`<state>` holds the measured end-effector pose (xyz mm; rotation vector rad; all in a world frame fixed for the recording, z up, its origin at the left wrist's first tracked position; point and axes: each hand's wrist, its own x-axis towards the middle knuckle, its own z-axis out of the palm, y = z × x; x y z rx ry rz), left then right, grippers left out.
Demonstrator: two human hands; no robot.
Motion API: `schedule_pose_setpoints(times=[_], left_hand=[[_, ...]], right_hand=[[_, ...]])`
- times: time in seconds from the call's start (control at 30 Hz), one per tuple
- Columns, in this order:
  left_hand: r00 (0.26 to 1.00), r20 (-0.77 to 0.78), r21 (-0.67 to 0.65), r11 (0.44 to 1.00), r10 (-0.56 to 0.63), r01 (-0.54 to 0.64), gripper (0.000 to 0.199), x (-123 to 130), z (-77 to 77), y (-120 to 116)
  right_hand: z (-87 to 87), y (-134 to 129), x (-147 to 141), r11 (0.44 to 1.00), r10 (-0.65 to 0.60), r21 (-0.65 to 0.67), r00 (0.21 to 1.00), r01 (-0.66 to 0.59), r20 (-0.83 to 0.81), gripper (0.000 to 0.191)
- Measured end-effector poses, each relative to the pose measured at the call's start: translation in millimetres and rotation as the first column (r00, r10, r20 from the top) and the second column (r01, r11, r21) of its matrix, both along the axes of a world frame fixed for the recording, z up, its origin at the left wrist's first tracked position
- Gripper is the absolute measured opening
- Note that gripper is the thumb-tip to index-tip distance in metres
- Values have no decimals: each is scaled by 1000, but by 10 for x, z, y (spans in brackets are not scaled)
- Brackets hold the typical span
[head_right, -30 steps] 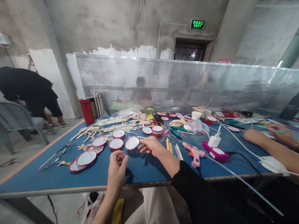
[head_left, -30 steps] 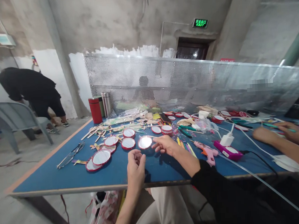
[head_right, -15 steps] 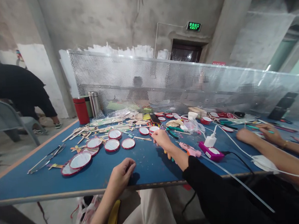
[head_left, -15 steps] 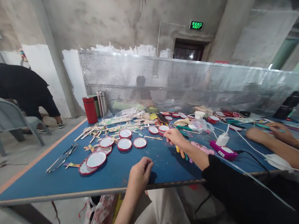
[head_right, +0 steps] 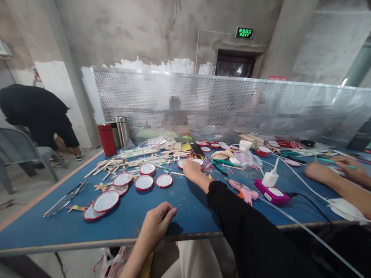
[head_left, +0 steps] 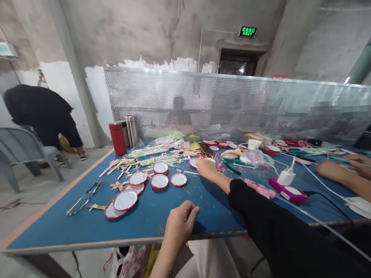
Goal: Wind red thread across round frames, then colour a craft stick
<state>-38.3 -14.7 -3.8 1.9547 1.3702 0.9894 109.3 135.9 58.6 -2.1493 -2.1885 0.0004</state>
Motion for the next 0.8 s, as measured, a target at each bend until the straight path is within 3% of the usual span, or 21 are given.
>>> schedule_pose_setpoints(times=[0.2,0.33,0.43,0.57,0.7,0.8], left_hand=[[999,-29,13,999,30,-30,27,5,4,-3],[999,26,49,998,28,-29,26,7,-7,-5],[972,217,3,995,94,-97,23,12,-38,23],[871,436,-138,973,226,-183,34,17,-98,102],[899,380,11,971,216,-238,28,12,-138,161],[942,270,139,960,198,-242,21,8,-143,159]], right_hand=[[-65,102,-67,996,88,20,993,-90,81,31],[-16,27,-68,985,157,53,983,-162,97,30],[11,-206,-39,968,236,67,967,-243,93,30],[-60,-731,40,931,364,-1,928,-365,81,24],[-95,-1062,226,926,375,-83,924,-369,71,21],[-4,-938,461,970,243,-56,967,-239,83,27]])
